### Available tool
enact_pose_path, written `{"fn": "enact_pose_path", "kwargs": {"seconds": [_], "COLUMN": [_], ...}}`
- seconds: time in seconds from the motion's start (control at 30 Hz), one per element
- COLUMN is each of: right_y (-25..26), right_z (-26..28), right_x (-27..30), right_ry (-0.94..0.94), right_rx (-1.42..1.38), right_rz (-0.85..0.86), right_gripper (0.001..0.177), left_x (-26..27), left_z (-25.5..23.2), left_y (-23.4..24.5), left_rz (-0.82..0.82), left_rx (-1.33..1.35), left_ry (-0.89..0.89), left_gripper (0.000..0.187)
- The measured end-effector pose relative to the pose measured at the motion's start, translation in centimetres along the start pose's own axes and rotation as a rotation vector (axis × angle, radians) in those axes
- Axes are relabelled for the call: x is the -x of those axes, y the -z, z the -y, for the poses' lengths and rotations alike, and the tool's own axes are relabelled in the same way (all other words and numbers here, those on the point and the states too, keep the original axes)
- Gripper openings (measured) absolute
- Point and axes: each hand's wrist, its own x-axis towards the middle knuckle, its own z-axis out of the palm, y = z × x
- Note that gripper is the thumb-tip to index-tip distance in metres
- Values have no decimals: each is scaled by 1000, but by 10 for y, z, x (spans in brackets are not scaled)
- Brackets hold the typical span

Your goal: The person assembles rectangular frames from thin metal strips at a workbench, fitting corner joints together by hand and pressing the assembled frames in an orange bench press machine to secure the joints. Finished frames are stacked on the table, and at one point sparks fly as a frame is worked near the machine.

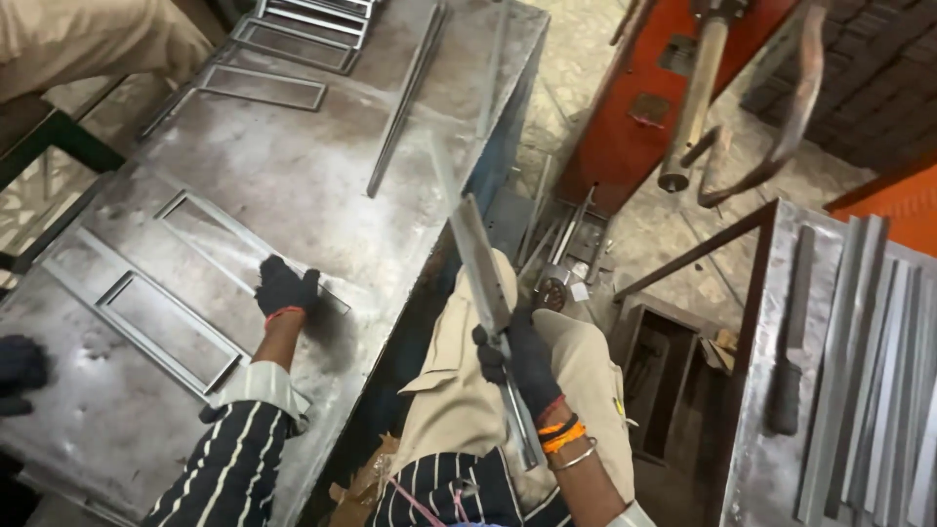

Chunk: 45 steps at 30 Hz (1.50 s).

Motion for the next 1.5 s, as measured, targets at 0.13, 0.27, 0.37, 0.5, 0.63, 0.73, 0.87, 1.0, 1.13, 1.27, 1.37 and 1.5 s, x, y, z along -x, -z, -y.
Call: {"fn": "enact_pose_path", "kwargs": {"seconds": [0.13,0.27,0.37,0.5,0.63,0.73,0.87,1.0,1.13,1.27,1.37,1.5], "right_y": [15,23,16,9,19,22,23,14,0,-7,-22,-30], "right_z": [8,9,14,22,23,28,33,39,40,30,28,20], "right_x": [-6,-2,4,12,9,11,10,15,21,20,30,39], "right_ry": [15,6,9,10,31,36,-5,8,32,36,55,180], "right_rx": [20,11,63,114,113,131,115,133,184,193,193,220], "right_rz": [1,46,-14,-80,-102,-101,-96,-148,-215,-168,-157,-184], "right_gripper": [70,78,80,81,79,82,86,85,83,80,77,68], "left_x": [5,13,14,-3,-51,-88,-106,-110,-131,-100,-75,-35], "left_z": [-15,-23,-57,-74,-61,-42,-50,-112,-156,-225,-267,-315], "left_y": [36,27,67,68,41,-3,29,118,127,178,183,194], "left_rz": [214,128,40,-35,57,268,153,187,13,454,511,441], "left_rx": [269,543,240,-141,-218,-262,-3,215,359,1132,1455,1734], "left_ry": [125,-83,-278,-476,-684,-888,-906,-732,-740,-204,-160,-57], "left_gripper": [92,74,64,27,12,22,29,20,15,31,57,56]}}
